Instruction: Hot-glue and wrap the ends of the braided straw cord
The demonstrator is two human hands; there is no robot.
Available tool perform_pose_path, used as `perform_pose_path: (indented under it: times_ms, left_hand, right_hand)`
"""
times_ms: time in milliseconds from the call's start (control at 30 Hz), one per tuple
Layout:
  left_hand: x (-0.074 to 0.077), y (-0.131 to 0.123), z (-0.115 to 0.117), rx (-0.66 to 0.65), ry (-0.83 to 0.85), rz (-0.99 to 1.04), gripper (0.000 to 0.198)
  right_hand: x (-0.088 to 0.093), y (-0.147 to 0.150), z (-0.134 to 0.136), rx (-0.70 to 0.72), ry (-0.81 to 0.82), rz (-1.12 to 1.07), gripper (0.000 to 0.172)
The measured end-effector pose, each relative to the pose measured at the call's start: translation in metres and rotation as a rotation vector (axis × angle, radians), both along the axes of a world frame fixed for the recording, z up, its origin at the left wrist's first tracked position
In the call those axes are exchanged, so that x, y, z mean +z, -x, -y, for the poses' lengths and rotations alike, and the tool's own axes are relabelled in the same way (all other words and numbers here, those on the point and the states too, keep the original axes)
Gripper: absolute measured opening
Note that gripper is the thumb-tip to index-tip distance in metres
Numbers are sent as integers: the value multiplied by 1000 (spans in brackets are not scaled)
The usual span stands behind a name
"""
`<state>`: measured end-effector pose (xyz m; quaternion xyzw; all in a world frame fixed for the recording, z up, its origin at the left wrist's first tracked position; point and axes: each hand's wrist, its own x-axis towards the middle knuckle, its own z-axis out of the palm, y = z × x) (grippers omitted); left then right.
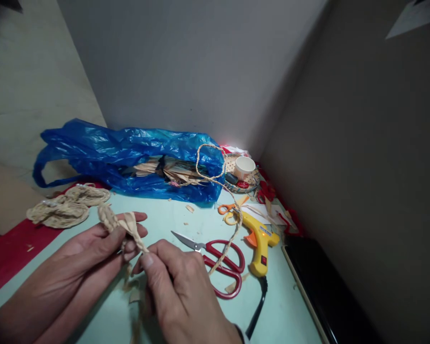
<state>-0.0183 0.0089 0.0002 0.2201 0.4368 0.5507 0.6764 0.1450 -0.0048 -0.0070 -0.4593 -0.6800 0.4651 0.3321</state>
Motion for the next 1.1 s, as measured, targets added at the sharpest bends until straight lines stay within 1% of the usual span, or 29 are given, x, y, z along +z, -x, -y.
perform_pose_path:
  times_ms: [100,167,267,300,367,400,433,500,567,667,800,867,967,1033,1100]
  left_hand:
    - [1,0,1,24,-15,-13,35]
    - [3,0,1,12,-17,-1,32]
    - [6,-3,0,20,7,19,25]
    - [6,-4,1,34,26,22,23]
    - [5,-5,2,52,50,20,23]
    - [4,-6,3,47,51,11,24]
    - [3,-6,4,31,45,-1,26]
    - [0,-7,6,-18,31,-28,31]
    - [-1,-6,6,-55,14,-50,34]
    - [1,-3,4,-85,-33,-45,32]
    - [4,3,-1,-73,-15,7,23]
    - [3,4,-3,-80,-19,27,20]
    - [-3,6,-5,-120,-68,70,25]
    - [-6,6,-5,-143,-77,70,27]
    - [-5,5,-4,-165,-66,49,28]
  right_hand:
    - [-1,0,3,22,-15,71,46]
    - [-1,-1,5,43,-29,107,46]
    - [-2,-1,6,59,-63,104,43]
    - [-2,0,7,51,-78,89,39]
    - [-2,2,6,5,-109,35,26]
    - [-2,3,6,-24,-120,1,18]
    - [-2,4,6,-54,-128,-35,16]
    - [-2,5,4,-95,-150,-94,16]
    - [-1,4,3,-111,-188,-108,18]
    - [3,-1,1,-85,-234,-96,24]
    - [9,-8,-2,-41,-252,-69,17]
    - [13,-11,-3,-23,-315,-32,16]
    - [16,-13,-2,8,-417,56,20]
    - [18,-14,0,77,-440,118,21]
    - [18,-15,2,176,-437,182,20]
